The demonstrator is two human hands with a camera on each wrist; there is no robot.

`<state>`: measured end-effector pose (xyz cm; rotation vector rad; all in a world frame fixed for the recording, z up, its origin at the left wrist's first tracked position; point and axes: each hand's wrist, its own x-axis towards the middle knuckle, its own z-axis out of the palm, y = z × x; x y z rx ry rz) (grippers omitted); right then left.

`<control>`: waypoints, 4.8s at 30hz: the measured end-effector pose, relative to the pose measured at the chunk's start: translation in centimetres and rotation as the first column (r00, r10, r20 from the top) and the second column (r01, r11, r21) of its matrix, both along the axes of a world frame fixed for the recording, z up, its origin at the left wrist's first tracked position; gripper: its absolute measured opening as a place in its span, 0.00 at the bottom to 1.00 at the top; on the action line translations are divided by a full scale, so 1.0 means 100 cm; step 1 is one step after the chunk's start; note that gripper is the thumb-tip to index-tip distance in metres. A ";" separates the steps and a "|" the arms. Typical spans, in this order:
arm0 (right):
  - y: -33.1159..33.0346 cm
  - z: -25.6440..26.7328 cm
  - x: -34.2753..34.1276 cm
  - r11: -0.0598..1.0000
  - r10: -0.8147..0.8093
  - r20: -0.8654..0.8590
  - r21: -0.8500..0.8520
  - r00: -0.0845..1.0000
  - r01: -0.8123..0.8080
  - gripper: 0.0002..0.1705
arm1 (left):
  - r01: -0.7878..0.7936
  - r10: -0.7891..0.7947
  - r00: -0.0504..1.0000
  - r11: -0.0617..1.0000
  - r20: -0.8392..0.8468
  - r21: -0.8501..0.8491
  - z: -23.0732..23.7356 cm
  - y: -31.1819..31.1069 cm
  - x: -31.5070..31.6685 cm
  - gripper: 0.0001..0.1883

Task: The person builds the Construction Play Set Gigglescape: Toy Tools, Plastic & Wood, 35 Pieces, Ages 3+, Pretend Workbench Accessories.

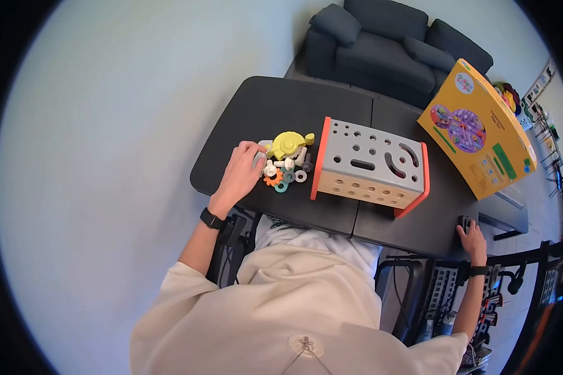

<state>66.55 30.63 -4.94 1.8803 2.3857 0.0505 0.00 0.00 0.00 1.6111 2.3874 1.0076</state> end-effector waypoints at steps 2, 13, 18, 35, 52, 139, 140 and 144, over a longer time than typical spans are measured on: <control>-0.017 0.011 -0.017 0.993 0.003 0.031 0.119 1.000 -0.007 0.40 | -0.002 0.002 1.000 1.000 -0.001 -0.004 0.002 0.003 0.000 0.13; -0.151 0.053 -0.135 0.931 0.200 -0.191 -0.270 0.961 -0.248 0.44 | 0.107 -0.106 0.994 0.994 0.026 -0.034 0.004 0.016 -0.009 0.10; -0.162 0.027 -0.141 0.937 0.124 -0.136 -0.310 0.983 -0.161 0.58 | 0.197 -0.196 0.975 0.980 0.105 0.006 0.005 0.029 -0.013 0.11; -0.177 0.014 -0.158 0.970 -0.073 -0.180 -0.240 0.981 0.028 0.65 | 0.424 -0.423 0.905 0.903 0.032 -0.061 0.022 0.074 -0.003 0.09; -0.169 0.005 -0.159 0.979 0.059 -0.094 -0.190 0.994 -0.076 0.68 | 0.265 -0.265 0.960 0.964 0.086 0.018 0.010 0.021 -0.017 0.08; -0.146 0.043 -0.222 0.921 0.145 -0.223 -0.324 0.964 -0.214 0.45 | 0.058 -0.067 0.975 0.997 -0.210 -0.048 -0.001 0.046 0.039 0.12; -0.144 0.046 -0.225 0.924 0.153 -0.220 -0.314 0.963 -0.219 0.45 | 0.057 -0.066 0.975 0.997 -0.213 -0.047 0.005 0.044 0.041 0.12; -0.147 0.052 -0.220 0.929 0.161 -0.253 -0.287 0.954 -0.232 0.40 | 0.001 0.000 0.999 1.000 -0.044 0.022 0.027 0.029 0.054 0.11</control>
